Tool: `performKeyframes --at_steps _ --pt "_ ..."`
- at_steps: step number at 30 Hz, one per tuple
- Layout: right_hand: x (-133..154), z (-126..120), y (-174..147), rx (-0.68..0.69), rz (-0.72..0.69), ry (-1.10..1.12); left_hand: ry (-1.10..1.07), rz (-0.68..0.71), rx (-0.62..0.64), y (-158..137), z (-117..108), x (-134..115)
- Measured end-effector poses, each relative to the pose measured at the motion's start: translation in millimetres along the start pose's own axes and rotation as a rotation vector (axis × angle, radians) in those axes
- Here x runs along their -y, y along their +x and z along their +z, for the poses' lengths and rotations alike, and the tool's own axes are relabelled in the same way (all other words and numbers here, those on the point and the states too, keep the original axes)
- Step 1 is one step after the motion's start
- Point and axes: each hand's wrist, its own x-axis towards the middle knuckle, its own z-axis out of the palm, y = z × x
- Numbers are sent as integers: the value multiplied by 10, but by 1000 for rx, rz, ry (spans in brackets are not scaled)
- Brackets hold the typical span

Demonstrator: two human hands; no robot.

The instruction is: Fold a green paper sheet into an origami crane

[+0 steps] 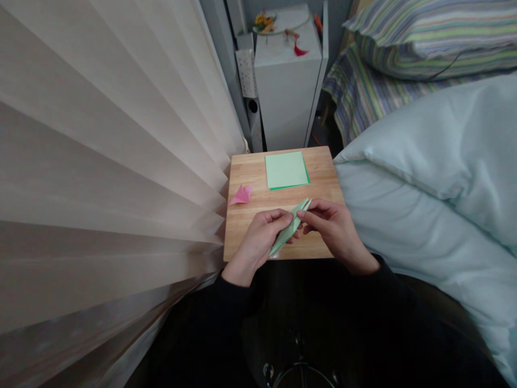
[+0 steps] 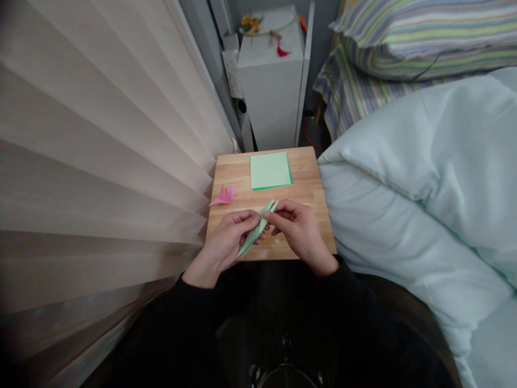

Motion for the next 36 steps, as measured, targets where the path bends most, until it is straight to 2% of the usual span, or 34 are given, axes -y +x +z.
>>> performKeyframes --at_steps 7,13,17,26,31,33,36 --pt "-6 18 -21 0 66 140 -11 14 16 -19 -14 -7" --pt "3 21 -41 75 106 161 -41 -18 58 -24 -46 -43" --pt "-18 13 -31 52 94 163 4 35 40 -16 -42 -35" --pt "-60 25 -6 1 21 139 120 152 20 35 -42 42" --pt "-103 49 -5 -176 -155 -44 140 290 -138 103 -43 117" --pt "-113 59 -18 -165 -205 -125 157 326 -196 120 -51 131" --pt "-104 64 -48 -96 -259 -266 123 301 -180 122 -63 128"
